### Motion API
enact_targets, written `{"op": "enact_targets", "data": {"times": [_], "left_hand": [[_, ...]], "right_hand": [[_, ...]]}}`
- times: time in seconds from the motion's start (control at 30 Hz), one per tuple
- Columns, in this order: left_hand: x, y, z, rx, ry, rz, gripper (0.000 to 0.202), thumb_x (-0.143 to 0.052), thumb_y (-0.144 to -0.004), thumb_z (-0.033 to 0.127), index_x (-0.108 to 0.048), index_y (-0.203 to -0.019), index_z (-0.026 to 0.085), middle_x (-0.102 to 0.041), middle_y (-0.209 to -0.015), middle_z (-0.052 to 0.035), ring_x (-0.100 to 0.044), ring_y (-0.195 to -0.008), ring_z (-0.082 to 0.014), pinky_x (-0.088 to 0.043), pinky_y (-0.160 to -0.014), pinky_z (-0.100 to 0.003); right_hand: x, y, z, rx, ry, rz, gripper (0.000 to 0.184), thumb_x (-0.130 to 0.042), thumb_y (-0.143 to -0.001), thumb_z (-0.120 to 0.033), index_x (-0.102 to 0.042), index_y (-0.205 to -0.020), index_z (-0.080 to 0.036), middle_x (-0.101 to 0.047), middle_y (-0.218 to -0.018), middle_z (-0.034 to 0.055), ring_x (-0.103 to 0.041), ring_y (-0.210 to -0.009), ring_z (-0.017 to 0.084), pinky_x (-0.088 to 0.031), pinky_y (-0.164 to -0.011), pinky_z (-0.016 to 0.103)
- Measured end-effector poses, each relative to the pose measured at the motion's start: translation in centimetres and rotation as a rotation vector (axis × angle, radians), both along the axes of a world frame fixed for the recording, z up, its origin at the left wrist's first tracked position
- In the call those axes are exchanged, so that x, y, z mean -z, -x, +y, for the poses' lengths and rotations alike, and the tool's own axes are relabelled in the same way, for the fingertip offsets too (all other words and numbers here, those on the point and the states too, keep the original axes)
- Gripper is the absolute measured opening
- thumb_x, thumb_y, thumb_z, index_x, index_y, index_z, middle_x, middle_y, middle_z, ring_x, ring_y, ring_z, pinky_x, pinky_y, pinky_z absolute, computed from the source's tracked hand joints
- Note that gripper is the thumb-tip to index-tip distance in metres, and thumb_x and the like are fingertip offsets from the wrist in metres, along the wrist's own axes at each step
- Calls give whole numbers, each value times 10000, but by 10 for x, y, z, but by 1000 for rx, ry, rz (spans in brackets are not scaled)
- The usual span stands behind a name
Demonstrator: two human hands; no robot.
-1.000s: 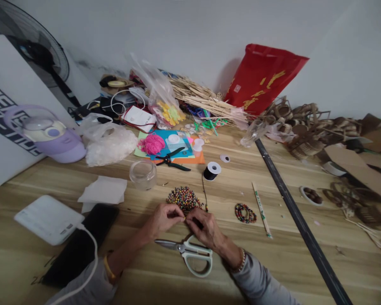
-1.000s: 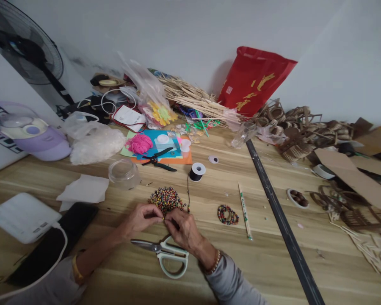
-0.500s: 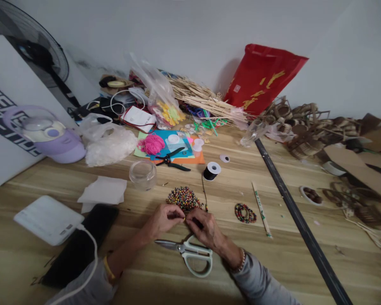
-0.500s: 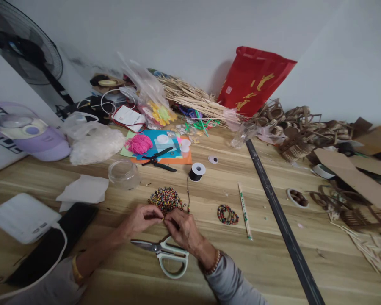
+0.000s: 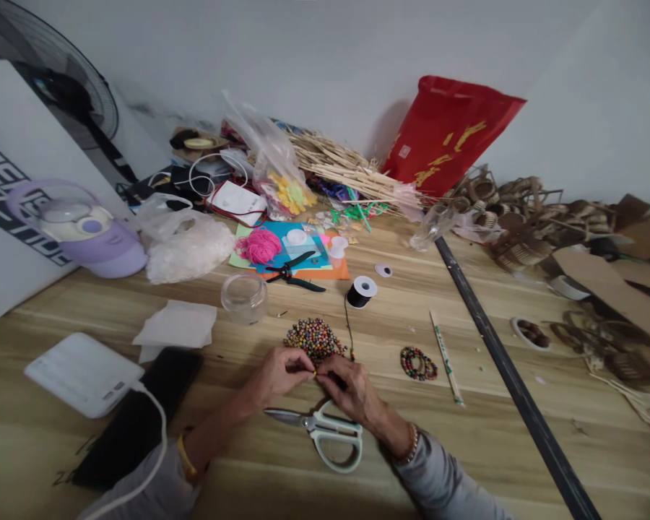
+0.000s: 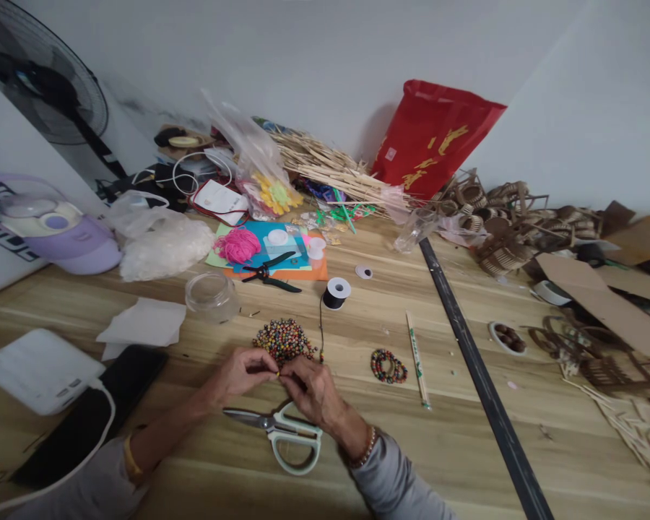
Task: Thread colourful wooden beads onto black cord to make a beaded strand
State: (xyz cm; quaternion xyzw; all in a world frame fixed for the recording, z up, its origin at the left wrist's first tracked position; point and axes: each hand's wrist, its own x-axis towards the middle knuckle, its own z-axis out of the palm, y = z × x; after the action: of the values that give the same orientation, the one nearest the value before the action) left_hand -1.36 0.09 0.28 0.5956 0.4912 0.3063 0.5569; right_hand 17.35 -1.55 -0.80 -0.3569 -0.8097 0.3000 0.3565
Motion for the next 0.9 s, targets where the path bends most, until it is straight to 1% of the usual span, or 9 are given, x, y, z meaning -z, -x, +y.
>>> {"op": "enact_targets", "data": {"times": [0.2, 0.3, 0.43, 0.53, 0.7, 0.77, 0.9], "left_hand": [[-1, 1, 0, 19, -27, 43, 29, -659, -641, 142, -680, -643, 122, -687, -627, -20, -607, -596, -136, -475, -607, -219], [-5, 3, 1, 44, -81, 86, 44, -649, -659, 150, -686, -643, 132, -690, -633, -17, -598, -608, -137, -455, -601, -216], [-9, 3, 1, 85, -156, 129, 71, -635, -691, 159, -695, -658, 140, -702, -671, -26, -601, -645, -144, -444, -632, -224], [-7, 3, 1, 123, -207, 123, 75, -636, -704, 165, -696, -668, 138, -700, -693, -36, -605, -666, -149, -444, -648, -229], [-6, 3, 1, 154, -272, 95, 87, -629, -726, 178, -687, -675, 136, -689, -702, -43, -607, -683, -152, -448, -667, -234], [-6, 4, 1, 154, -279, 99, 89, -622, -731, 181, -684, -681, 140, -685, -698, -40, -601, -678, -151, -447, -656, -230], [-6, 4, 2, 155, -280, 102, 100, -620, -738, 204, -684, -693, 142, -684, -707, -41, -598, -677, -150, -447, -648, -227]], "right_hand": [[0, 0, 1, 2, -5, -7, 133, -490, -909, -228, -601, -859, -173, -626, -753, 52, -582, -677, 139, -463, -623, 234], [-3, 1, 0, 7, -5, -3, 132, -493, -906, -233, -593, -844, -173, -618, -741, 48, -570, -662, 137, -457, -611, 234], [-5, 1, -1, 17, 2, -6, 103, -527, -881, -250, -580, -841, -172, -605, -735, 41, -549, -645, 133, -443, -594, 233], [-6, 1, -1, 20, 3, 0, 87, -561, -858, -258, -574, -859, -171, -596, -741, 37, -531, -634, 130, -426, -574, 229], [-10, 2, -1, -12, -14, 22, 77, -553, -864, -235, -578, -833, -170, -593, -755, 46, -539, -685, 141, -430, -611, 240], [-12, 2, -2, 15, -5, 33, 84, -550, -864, -241, -578, -835, -168, -593, -754, 44, -533, -670, 137, -424, -595, 236], [-11, 1, -3, 70, 71, 38, 105, -552, -862, -263, -590, -858, -165, -598, -718, 25, -509, -576, 112, -404, -525, 212]]}}
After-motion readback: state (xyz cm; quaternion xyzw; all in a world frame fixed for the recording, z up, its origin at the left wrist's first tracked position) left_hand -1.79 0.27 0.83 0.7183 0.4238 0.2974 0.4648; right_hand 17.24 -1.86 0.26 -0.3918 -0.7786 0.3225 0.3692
